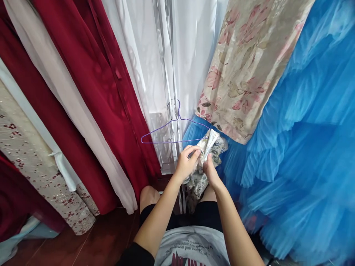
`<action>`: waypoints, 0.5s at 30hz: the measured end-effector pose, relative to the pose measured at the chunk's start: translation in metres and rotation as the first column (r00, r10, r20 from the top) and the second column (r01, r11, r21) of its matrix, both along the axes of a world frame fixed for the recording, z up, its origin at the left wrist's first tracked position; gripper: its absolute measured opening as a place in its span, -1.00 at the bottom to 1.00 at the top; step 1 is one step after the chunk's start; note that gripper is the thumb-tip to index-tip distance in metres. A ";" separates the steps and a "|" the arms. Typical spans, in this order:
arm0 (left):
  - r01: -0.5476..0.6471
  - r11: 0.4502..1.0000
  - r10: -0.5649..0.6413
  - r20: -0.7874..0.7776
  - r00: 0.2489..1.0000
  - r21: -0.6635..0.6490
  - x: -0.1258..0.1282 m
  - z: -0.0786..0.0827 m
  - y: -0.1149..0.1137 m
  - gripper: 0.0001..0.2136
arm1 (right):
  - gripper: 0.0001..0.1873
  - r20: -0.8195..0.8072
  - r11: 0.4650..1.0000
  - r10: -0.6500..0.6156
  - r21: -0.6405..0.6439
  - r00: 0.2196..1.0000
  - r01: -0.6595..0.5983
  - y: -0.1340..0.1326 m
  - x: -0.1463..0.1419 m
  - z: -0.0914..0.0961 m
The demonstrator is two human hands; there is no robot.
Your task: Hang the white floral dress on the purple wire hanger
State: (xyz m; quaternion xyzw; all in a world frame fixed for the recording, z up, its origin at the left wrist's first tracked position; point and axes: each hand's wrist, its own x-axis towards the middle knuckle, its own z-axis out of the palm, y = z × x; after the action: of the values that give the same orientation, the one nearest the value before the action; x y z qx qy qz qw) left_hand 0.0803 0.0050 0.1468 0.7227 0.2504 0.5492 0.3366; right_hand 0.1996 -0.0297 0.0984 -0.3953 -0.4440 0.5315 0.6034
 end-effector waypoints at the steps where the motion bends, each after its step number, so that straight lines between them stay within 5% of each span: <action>1: 0.005 1.000 -0.005 -0.037 0.999 -0.002 -0.003 -0.001 0.000 -0.75 | -0.20 -0.011 0.991 0.121 -0.046 0.993 -0.122 -0.006 -0.002 0.007; 4: 0.104 0.981 -0.132 -0.169 0.977 -0.165 -0.020 -0.011 -0.005 -0.68 | -0.40 -0.069 0.932 0.338 -0.110 0.939 -0.344 -0.026 -0.001 0.020; 7: 0.274 0.894 -0.370 -0.239 0.897 -0.354 -0.039 -0.025 -0.018 -0.49 | -0.55 -0.065 0.905 0.405 -0.113 0.912 -0.410 -0.042 0.011 0.025; 11: 0.421 0.864 -0.502 -0.406 0.764 -0.275 -0.052 -0.043 -0.028 -0.51 | -0.58 0.000 0.902 0.424 -0.084 0.906 -0.422 -0.054 0.025 0.032; 15: 0.380 0.907 -0.414 -0.547 0.727 -0.182 -0.068 -0.069 -0.018 -0.75 | -0.61 0.306 0.706 0.688 -0.076 0.658 -0.704 -0.061 0.034 0.049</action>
State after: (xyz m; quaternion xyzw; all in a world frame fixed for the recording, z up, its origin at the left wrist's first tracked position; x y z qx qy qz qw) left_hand 0.0119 -0.0129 0.0779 0.8806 0.1952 0.2136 0.3753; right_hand 0.2336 -0.0910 0.1478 -0.2588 -0.6635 0.6412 0.2857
